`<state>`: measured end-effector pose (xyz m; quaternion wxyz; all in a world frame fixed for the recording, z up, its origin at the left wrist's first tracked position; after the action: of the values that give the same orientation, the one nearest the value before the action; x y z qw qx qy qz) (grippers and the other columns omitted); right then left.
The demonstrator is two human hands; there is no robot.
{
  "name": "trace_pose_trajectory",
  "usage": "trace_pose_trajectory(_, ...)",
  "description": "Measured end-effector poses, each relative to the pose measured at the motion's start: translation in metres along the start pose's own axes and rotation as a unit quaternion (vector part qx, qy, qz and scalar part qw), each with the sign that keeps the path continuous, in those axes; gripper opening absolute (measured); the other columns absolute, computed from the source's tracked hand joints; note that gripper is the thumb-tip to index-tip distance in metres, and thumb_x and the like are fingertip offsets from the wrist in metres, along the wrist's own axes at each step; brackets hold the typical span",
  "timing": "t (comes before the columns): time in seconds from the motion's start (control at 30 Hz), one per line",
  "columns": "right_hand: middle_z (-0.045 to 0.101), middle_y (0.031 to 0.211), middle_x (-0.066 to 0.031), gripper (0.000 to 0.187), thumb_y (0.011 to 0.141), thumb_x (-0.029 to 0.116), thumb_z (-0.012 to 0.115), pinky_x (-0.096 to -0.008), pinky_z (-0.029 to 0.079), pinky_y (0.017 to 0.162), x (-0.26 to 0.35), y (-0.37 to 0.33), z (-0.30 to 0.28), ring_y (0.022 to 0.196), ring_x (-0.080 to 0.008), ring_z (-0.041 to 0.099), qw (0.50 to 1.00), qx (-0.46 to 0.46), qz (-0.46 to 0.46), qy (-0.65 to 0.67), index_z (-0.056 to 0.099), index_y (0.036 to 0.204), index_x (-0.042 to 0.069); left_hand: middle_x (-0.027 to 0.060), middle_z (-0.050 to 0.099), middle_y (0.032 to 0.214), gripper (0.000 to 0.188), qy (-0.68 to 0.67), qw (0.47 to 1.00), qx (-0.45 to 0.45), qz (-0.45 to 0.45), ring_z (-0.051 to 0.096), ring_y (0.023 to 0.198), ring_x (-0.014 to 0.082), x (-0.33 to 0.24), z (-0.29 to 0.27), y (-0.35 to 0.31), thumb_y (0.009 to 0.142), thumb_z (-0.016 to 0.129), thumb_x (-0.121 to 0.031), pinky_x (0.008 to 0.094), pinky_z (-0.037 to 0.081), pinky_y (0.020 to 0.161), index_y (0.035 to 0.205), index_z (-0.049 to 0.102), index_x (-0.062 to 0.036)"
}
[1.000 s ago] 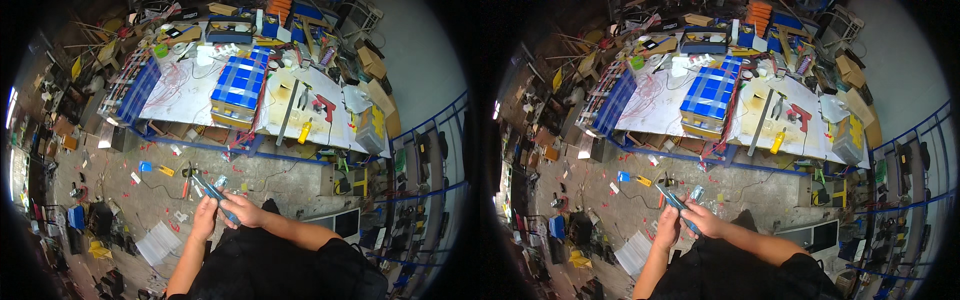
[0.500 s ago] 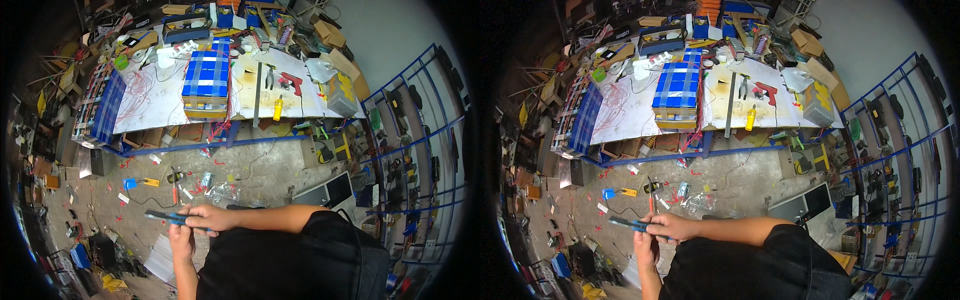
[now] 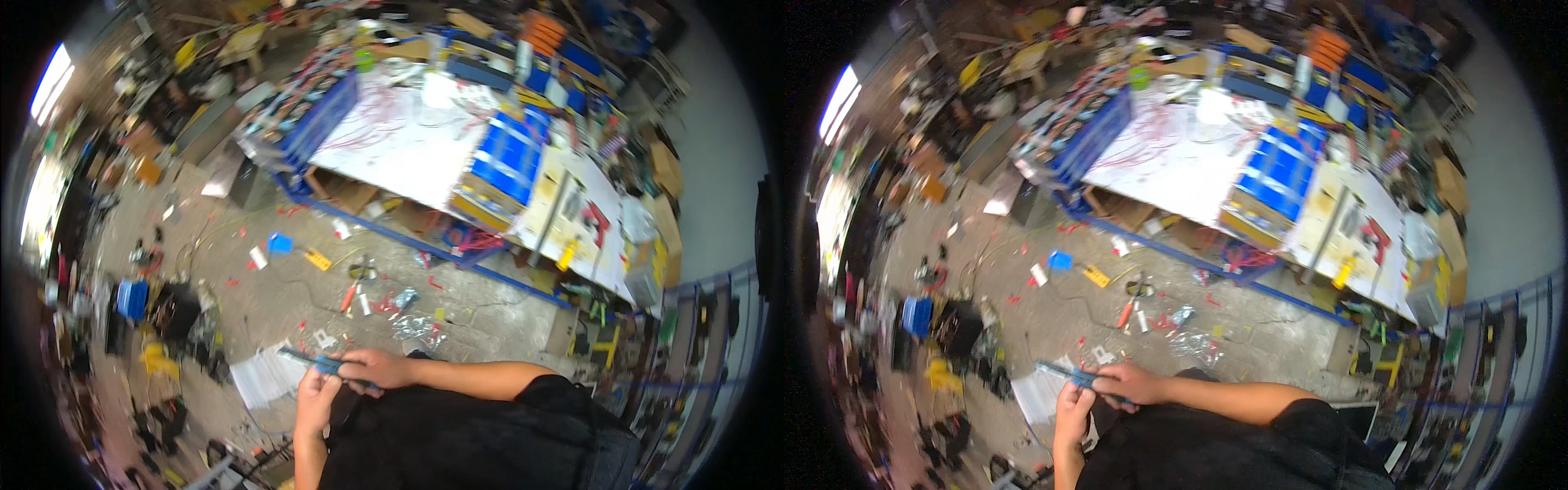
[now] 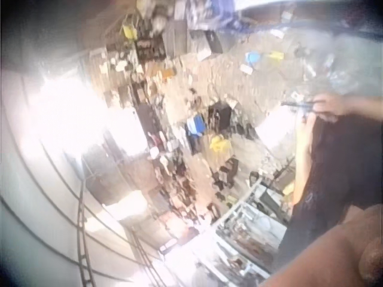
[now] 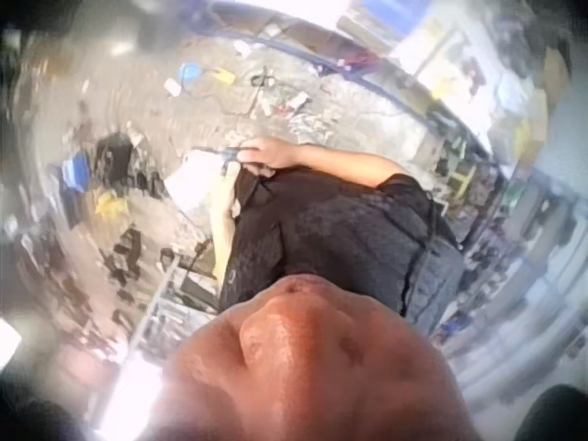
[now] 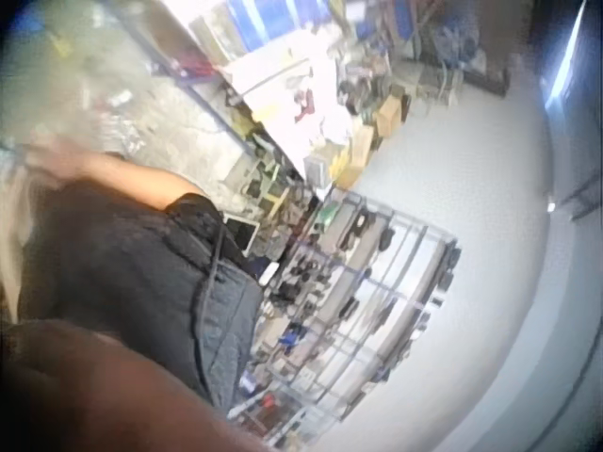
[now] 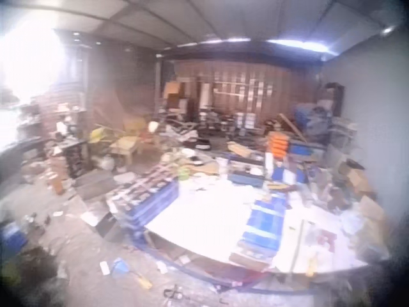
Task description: The person assembles a battery pack by connecting red wires between battery terminals and securing them with white tape. They use a utility knife to cut tape and repeatedly wrap tape over the connections to insulate and hold them in place.
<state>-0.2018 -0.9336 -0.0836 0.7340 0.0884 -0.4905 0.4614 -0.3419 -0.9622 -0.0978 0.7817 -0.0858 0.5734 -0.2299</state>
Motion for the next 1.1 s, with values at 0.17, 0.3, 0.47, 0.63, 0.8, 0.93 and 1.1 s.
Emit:
trace_pose_trajectory(0.17,0.060,0.069,-0.0038,0.036,0.114,0.041,0.054,-0.0272,0.040,0.047,0.018,0.066,-0.015,0.050,-0.0117,0.052,0.993,-0.115,-0.022,0.005,0.060,0.113,0.005,0.0151,0.070,0.140,0.045,0.031,0.999,-0.022,0.035,0.065,0.131,0.0210,-0.039,-0.094,0.021,0.109,0.067,-0.013,0.0368,0.049,0.114,0.149,0.057,0.0041)
trace_pose_trajectory(0.3,0.061,0.066,-0.0074,0.040,0.115,0.045,0.052,-0.0291,0.043,0.043,0.010,0.147,-0.012,0.045,-0.0161,0.054,0.974,-0.225,-0.006,0.035,0.060,0.110,0.006,0.0106,0.069,0.139,0.045,0.068,0.993,-0.088,0.038,0.066,0.124,0.0173,-0.049,-0.221,0.007,0.107,0.069,-0.016,0.0334,0.053,0.106,0.148,0.060,0.0015)
trace_pose_trajectory(0.47,0.059,0.062,-0.0073,0.043,0.114,0.043,0.056,-0.0296,0.041,0.042,0.048,0.268,0.055,0.043,-0.0164,0.052,0.969,-0.242,-0.033,0.038,0.064,0.105,0.001,0.0097,0.076,0.122,0.044,0.172,0.962,-0.206,0.041,0.071,0.107,0.0187,-0.091,-0.376,-0.040,0.104,0.074,-0.025,0.0363,0.058,0.096,0.141,0.067,-0.0014)
trace_pose_trajectory(0.63,0.065,0.068,-0.0086,0.041,0.113,0.040,0.061,-0.0286,0.044,0.044,0.103,0.383,0.126,0.047,-0.0153,0.056,0.990,-0.118,-0.051,-0.060,0.065,0.103,0.001,0.0152,0.076,0.124,0.045,0.217,0.936,-0.277,0.006,0.073,0.109,0.0233,-0.116,-0.492,-0.056,0.103,0.074,-0.026,0.0379,0.059,0.095,0.138,0.067,0.0012)
trace_pose_trajectory(0.8,0.067,0.072,-0.0088,0.040,0.112,0.040,0.063,-0.0292,0.046,0.046,0.136,0.477,0.147,0.049,-0.0153,0.058,0.991,-0.079,-0.037,-0.104,0.066,0.105,0.000,0.0158,0.076,0.127,0.049,0.183,0.926,-0.329,0.029,0.073,0.114,0.0255,-0.149,-0.560,-0.031,0.103,0.075,-0.031,0.0392,0.057,0.101,0.139,0.067,0.0007)
trace_pose_trajectory(0.93,0.066,0.073,-0.0088,0.039,0.113,0.039,0.061,-0.0297,0.046,0.046,0.158,0.565,0.137,0.052,-0.0167,0.059,0.991,-0.084,-0.023,-0.101,0.065,0.106,0.001,0.0174,0.075,0.132,0.052,0.130,0.930,-0.342,-0.032,0.072,0.120,0.0274,-0.103,-0.643,0.014,0.102,0.075,-0.036,0.0393,0.056,0.104,0.140,0.067,0.0000)
trace_pose_trajectory(1.1,0.064,0.069,-0.0073,0.035,0.114,0.036,0.057,-0.0291,0.045,0.046,0.205,0.695,0.109,0.049,-0.0152,0.056,0.994,-0.059,-0.048,-0.083,0.062,0.106,0.002,0.0186,0.078,0.126,0.050,0.003,0.886,-0.439,-0.150,0.077,0.105,0.0301,0.002,-0.773,0.026,0.099,0.076,-0.032,0.0418,0.061,0.090,0.134,0.071,0.0026)
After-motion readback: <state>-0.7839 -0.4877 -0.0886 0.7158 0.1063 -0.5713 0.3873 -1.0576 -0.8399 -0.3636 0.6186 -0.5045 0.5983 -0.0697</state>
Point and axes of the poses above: each hand's wrist, its own y-axis towards the middle knuckle, its own z-axis out of the palm, x = y × z, the point moved 8 cm from there along y, towards the middle knuckle
